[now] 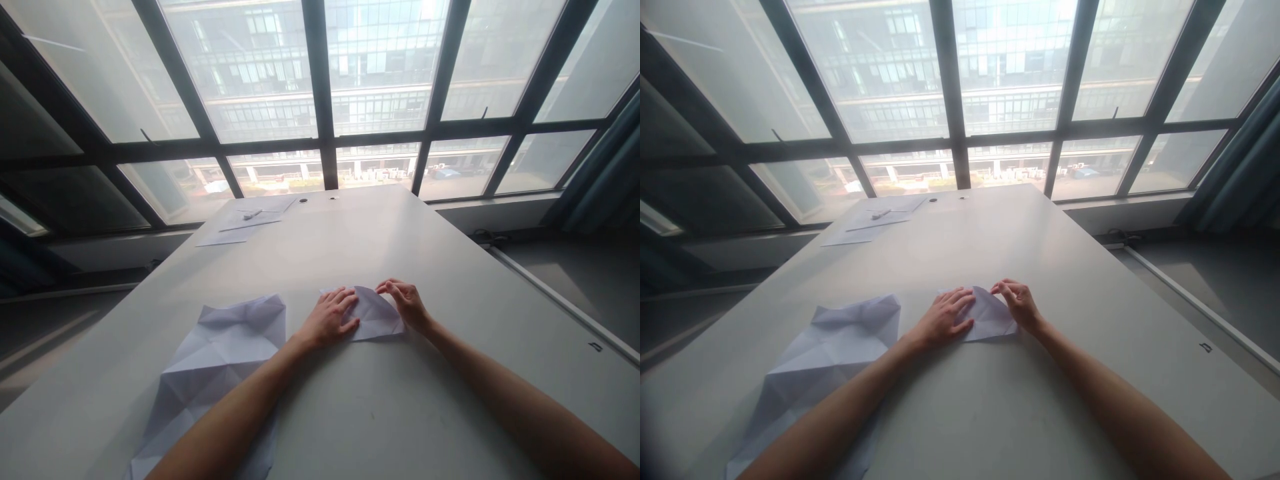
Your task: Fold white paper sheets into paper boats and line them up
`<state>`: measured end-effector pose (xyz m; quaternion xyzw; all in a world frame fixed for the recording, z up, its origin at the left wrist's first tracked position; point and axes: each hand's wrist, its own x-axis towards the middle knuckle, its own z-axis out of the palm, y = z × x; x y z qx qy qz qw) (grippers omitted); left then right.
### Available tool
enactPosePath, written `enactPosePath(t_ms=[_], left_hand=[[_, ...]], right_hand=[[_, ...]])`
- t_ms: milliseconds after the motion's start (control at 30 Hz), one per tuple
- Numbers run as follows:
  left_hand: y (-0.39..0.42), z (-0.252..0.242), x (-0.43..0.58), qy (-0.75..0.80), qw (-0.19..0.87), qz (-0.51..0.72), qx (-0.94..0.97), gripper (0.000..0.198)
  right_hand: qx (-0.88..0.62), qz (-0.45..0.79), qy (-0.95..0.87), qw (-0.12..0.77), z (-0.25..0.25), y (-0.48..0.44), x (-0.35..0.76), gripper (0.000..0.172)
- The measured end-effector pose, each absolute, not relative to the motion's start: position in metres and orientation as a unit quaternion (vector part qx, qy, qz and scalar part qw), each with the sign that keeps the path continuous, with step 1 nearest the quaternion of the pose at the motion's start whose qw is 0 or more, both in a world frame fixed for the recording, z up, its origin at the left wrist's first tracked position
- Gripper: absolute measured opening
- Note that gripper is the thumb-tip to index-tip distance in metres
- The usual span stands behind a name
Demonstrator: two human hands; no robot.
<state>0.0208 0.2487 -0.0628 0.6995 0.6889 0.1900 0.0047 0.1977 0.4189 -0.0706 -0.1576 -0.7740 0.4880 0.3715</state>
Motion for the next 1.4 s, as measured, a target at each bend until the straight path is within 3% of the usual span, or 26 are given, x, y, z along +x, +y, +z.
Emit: enactPosePath(t_ms=[200,533,667,767,867,967,1100,1267,1400], left_hand=[[0.25,-0.067,0.02,0.703,0.005,0.189,0.686,0.064],[0.251,-0.062,0.025,0.725,-0.027,0.187,0.662,0.045],[0.252,-0.065,0.025,0.729,-0.027,0.2,0.655,0.046],[0.254,-0.068,0.023,0.728,-0.019,0.193,0.657,0.048],[0.254,-0.07,0.022,0.726,-0.012,0.185,0.662,0.049],[0.254,-0.07,0.023,0.722,-0.01,0.175,0.67,0.046],[0.253,-0.07,0.024,0.72,-0.01,0.165,0.674,0.039],[0.253,-0.069,0.024,0.732,-0.003,0.138,0.667,0.045],[0.253,-0.068,0.023,0.738,0.0,0.126,0.662,0.046]], right_hand=[[-0.1,0.407,-0.869,0.263,-0.072,0.411,0.197,0.047],[-0.053,0.348,-0.905,0.239,-0.069,0.408,0.199,0.047],[-0.106,0.407,-0.854,0.307,-0.064,0.406,0.197,0.045],[-0.171,0.554,-0.737,0.347,-0.051,0.406,0.194,0.052],[-0.151,0.743,-0.596,0.264,-0.042,0.406,0.19,0.061],[-0.133,0.84,-0.5,0.161,-0.048,0.405,0.185,0.062],[-0.164,0.86,-0.476,0.082,-0.064,0.408,0.184,0.055],[-0.147,0.877,-0.454,-0.058,-0.065,0.43,0.199,0.039],[-0.129,0.86,-0.462,-0.174,-0.059,0.45,0.213,0.043]])
